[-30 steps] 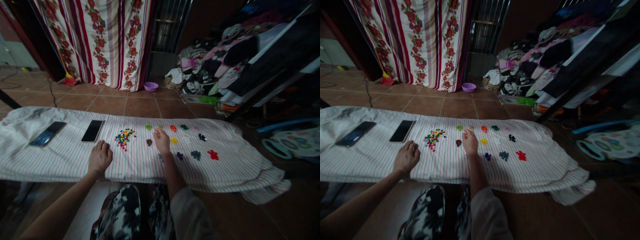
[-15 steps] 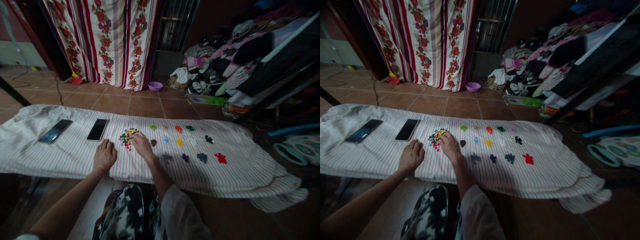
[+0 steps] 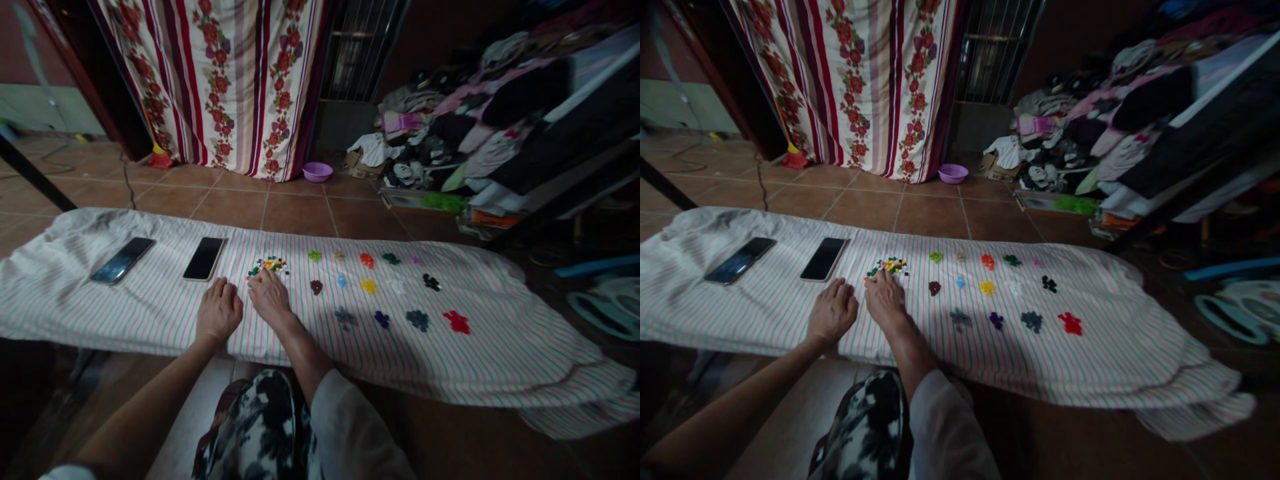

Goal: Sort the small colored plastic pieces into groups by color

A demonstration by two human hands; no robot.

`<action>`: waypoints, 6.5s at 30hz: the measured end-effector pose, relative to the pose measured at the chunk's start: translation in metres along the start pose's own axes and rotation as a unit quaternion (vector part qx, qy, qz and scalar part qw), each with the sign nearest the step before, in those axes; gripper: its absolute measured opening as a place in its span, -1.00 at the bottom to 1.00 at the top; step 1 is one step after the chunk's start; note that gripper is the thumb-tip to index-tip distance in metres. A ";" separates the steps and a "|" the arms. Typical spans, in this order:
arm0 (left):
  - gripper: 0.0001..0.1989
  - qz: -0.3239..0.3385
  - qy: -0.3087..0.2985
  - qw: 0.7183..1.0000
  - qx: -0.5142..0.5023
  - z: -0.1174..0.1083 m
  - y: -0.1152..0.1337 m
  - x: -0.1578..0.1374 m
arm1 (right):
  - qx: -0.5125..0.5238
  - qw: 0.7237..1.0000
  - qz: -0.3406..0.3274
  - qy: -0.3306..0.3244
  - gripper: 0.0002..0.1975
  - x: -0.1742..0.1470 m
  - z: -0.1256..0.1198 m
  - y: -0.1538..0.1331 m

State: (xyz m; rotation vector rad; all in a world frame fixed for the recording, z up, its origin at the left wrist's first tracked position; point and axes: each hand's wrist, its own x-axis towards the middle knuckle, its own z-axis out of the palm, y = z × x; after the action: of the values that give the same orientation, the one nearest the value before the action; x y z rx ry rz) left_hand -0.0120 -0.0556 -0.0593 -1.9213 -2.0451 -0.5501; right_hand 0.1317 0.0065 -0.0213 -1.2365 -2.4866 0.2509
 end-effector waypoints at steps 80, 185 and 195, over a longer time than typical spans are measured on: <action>-0.73 0.025 0.013 0.999 0.018 0.005 -0.004 -0.001 | 0.031 0.944 0.271 0.184 -0.71 -0.069 -0.036 0.193; -0.76 -0.018 -0.002 0.999 -0.030 0.000 0.002 0.000 | 0.064 0.995 0.034 0.065 -0.84 0.020 0.005 0.004; -0.74 -0.004 0.005 1.000 -0.026 0.001 -0.001 -0.001 | 0.109 0.991 0.033 0.067 -0.89 0.008 -0.012 0.025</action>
State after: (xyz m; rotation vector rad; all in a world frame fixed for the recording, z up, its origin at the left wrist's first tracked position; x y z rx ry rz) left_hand -0.0130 -0.0564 -0.0608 -1.9359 -2.0539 -0.6187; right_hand 0.1502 0.0282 -0.0165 -1.2030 -2.2390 0.4300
